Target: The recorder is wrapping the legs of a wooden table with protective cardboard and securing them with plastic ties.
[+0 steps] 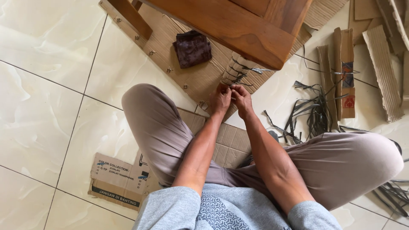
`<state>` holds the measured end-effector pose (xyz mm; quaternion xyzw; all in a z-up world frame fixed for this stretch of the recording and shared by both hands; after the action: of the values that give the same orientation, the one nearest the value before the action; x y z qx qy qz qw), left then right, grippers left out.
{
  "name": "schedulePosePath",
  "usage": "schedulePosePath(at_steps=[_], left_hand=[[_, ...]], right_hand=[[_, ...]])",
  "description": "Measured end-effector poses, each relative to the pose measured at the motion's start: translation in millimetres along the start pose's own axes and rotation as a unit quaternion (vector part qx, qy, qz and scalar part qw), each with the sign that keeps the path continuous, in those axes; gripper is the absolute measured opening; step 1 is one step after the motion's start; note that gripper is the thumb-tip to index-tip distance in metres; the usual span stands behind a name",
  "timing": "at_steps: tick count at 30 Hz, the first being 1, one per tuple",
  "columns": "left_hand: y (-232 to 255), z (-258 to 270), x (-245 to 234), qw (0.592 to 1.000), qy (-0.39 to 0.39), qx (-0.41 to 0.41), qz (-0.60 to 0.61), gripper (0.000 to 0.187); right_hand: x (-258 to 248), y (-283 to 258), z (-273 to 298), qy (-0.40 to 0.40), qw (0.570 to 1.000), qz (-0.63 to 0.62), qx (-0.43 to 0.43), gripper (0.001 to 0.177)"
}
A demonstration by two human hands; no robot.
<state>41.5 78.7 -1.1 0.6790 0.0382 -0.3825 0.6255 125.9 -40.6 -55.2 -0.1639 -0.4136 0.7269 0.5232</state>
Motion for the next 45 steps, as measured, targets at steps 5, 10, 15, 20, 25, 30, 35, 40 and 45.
schedulePosePath(at_steps=[5, 10, 15, 20, 25, 30, 35, 40, 45], left_hand=[[-4.4, -4.5, 4.1, 1.0, -0.01, 0.01, -0.023, 0.018], [17.1, 2.0, -6.3, 0.996, -0.024, 0.079, -0.035, 0.007], [52.3, 9.2, 4.4, 0.921, -0.053, 0.279, -0.267, 0.006], [35.3, 9.9, 18.5, 0.886, -0.05, 0.283, -0.363, 0.014], [-0.1, -8.0, 33.4, 0.922, -0.085, 0.178, -0.333, 0.024], [9.7, -5.0, 24.2, 0.941, -0.124, 0.09, -0.301, 0.028], [-29.5, -12.6, 25.4, 0.972, -0.087, -0.151, -0.155, 0.033], [-19.3, -14.4, 17.4, 0.991, -0.082, -0.05, -0.095, 0.028], [-20.3, -10.6, 24.7, 0.977, -0.09, -0.05, -0.185, 0.028]], right_hand=[[-2.0, 5.1, -6.7, -0.001, 1.0, 0.017, -0.007, 0.016], [0.9, -8.1, 1.9, 0.013, 0.997, 0.066, -0.025, 0.018], [-2.7, -14.6, 4.7, 0.031, 0.991, 0.12, -0.051, 0.019], [-7.1, -40.6, 15.8, 0.09, 0.975, 0.188, -0.071, 0.022], [-29.6, -30.1, -10.5, 0.143, 0.968, 0.195, -0.072, 0.021], [-40.2, -30.4, -11.3, 0.17, 0.963, 0.197, -0.068, 0.021], [-49.3, -28.5, -10.6, 0.202, 0.965, 0.145, -0.084, 0.021], [-46.4, -43.1, 11.9, 0.204, 0.96, 0.179, -0.065, 0.026], [-54.8, -28.4, 7.3, 0.214, 0.963, 0.149, -0.071, 0.022]])
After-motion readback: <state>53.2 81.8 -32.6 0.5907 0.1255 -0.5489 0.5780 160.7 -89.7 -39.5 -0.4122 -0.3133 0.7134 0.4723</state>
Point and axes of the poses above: each hand's wrist, its own z-axis away from the middle knuckle, its own x-axis out of the palm, y = z × x, the point moved 10 cm from there along -z, towards the middle knuckle, and after that the axes turned 2 degrees about z, right-handed, at the moved point
